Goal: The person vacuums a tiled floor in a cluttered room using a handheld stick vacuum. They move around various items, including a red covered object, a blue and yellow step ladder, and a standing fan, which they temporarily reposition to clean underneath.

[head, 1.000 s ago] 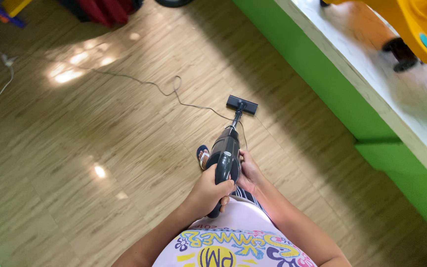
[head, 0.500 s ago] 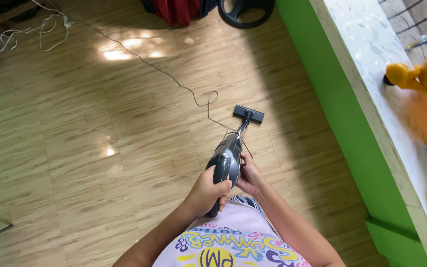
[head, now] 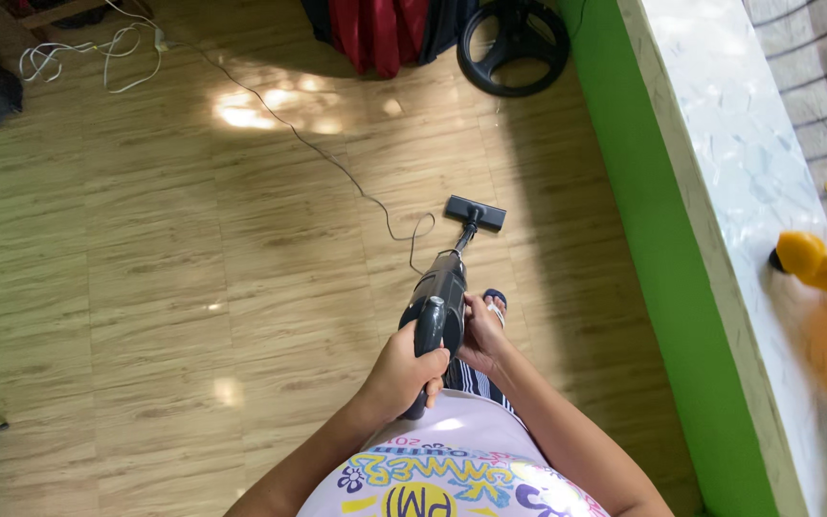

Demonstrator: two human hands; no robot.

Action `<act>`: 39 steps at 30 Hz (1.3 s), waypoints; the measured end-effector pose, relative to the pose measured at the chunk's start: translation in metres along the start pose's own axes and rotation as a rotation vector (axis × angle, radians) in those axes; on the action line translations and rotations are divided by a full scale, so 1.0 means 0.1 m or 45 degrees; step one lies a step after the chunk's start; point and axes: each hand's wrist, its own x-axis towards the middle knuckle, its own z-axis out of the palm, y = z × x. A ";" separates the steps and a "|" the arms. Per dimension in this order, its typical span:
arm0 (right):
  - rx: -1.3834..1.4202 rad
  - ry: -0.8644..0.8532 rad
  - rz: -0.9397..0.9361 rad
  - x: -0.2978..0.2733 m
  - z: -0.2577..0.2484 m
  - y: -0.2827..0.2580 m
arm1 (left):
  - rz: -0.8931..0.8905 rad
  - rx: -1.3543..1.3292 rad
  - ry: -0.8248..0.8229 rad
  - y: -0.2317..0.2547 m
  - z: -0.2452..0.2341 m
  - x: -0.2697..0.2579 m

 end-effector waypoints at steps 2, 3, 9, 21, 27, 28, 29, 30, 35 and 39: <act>-0.079 0.031 0.051 0.11 0.03 -0.35 | -0.021 -0.039 0.046 0.09 0.15 0.29; -0.120 0.047 0.077 0.18 0.03 -0.54 | -0.007 -0.040 0.057 0.12 0.22 0.44; -0.299 -0.037 0.180 0.59 0.08 -1.86 | 0.116 -0.095 0.205 0.40 0.78 1.56; -0.353 -0.093 0.312 1.02 0.47 -2.85 | 0.190 -0.182 0.337 0.98 1.05 2.46; -0.494 -0.131 0.287 1.57 0.59 -3.30 | 0.173 -0.162 0.387 1.22 0.92 3.06; -0.483 -0.110 0.289 1.64 0.67 -3.33 | 0.166 -0.180 0.383 1.30 0.87 3.13; -0.471 -0.088 0.291 1.69 0.76 -3.36 | 0.159 -0.199 0.380 1.39 0.82 3.18; -0.467 -0.070 0.290 1.75 0.87 -3.42 | 0.167 -0.173 0.382 1.49 0.76 3.22; -0.501 -0.063 0.347 1.87 1.29 -3.37 | 0.081 -0.224 0.412 1.91 0.50 3.18; -0.414 -0.129 0.436 2.02 1.54 -3.30 | 0.169 -0.168 0.479 2.07 0.35 3.19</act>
